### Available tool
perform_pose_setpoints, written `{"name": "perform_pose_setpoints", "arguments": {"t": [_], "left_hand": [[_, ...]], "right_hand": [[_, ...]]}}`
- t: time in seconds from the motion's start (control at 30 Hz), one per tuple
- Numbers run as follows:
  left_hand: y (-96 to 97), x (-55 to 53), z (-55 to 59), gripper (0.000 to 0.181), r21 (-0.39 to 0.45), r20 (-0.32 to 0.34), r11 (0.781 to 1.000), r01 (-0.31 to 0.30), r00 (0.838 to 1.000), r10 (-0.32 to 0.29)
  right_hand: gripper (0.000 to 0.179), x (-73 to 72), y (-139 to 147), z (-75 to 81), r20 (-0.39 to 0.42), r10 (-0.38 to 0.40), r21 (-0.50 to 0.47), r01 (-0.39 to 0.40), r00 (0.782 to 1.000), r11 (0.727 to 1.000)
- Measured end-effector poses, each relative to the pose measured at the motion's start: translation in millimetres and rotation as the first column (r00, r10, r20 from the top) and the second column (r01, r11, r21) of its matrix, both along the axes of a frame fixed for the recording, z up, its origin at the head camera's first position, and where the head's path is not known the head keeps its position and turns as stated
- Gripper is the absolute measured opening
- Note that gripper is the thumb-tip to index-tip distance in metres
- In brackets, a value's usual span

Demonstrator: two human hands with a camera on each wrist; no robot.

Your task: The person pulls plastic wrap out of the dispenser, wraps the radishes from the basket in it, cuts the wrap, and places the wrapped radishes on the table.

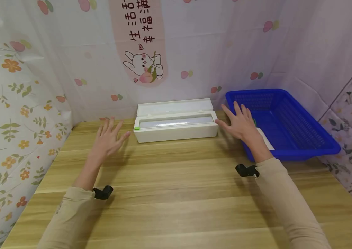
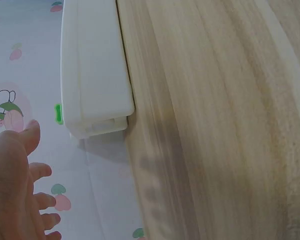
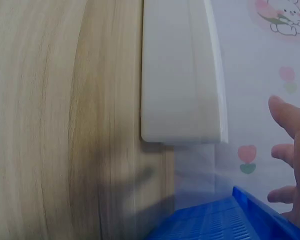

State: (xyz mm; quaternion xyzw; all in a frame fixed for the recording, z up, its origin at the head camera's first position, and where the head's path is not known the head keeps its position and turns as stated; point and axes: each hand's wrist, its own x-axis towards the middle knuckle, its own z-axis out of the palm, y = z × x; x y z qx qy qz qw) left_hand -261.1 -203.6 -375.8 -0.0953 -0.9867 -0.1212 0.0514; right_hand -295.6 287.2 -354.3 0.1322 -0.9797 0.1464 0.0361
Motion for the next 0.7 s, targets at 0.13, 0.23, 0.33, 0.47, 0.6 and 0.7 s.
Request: {"name": "perform_pose_setpoints", "arguments": {"t": [0.13,0.23,0.33,0.47,0.6,0.7], "left_hand": [[0.9,-1.1,-3.5,0.071,0.021,-0.027,1.0,0.012,1.0,-0.011],[3.6,-2.3,-5.2,0.068,0.046,-0.055,0.999,0.029,0.998,-0.026],[7.8,-3.4,-5.4,0.065,0.06,-0.064,0.997,0.04,0.997,-0.036],[14.2,-5.0,-4.1,0.063,0.058,-0.063,0.997,0.054,0.997,-0.051],[21.3,-6.8,-3.6,0.059,0.073,-0.089,0.993,0.092,0.992,-0.086],[26.9,-9.3,-5.3,0.055,0.096,-0.109,0.988,0.119,0.988,-0.108]], "right_hand": [[0.084,-1.8,-4.9,-1.2,0.006,0.004,0.0,-0.004,1.0,1.0],[0.083,-3.3,-8.7,-2.9,0.007,0.01,0.005,-0.01,1.0,1.0],[0.08,-4.4,-12.6,-4.7,-0.018,0.027,0.007,-0.027,0.999,1.0],[0.074,-5.8,-19.7,-6.8,-0.067,0.057,-0.007,-0.058,0.996,0.998],[0.063,-8.1,-27.4,-10.7,-0.128,0.096,-0.025,-0.1,0.987,0.995],[0.054,-10.2,-32.6,-14.6,-0.175,0.135,-0.046,-0.145,0.975,0.988]]}}
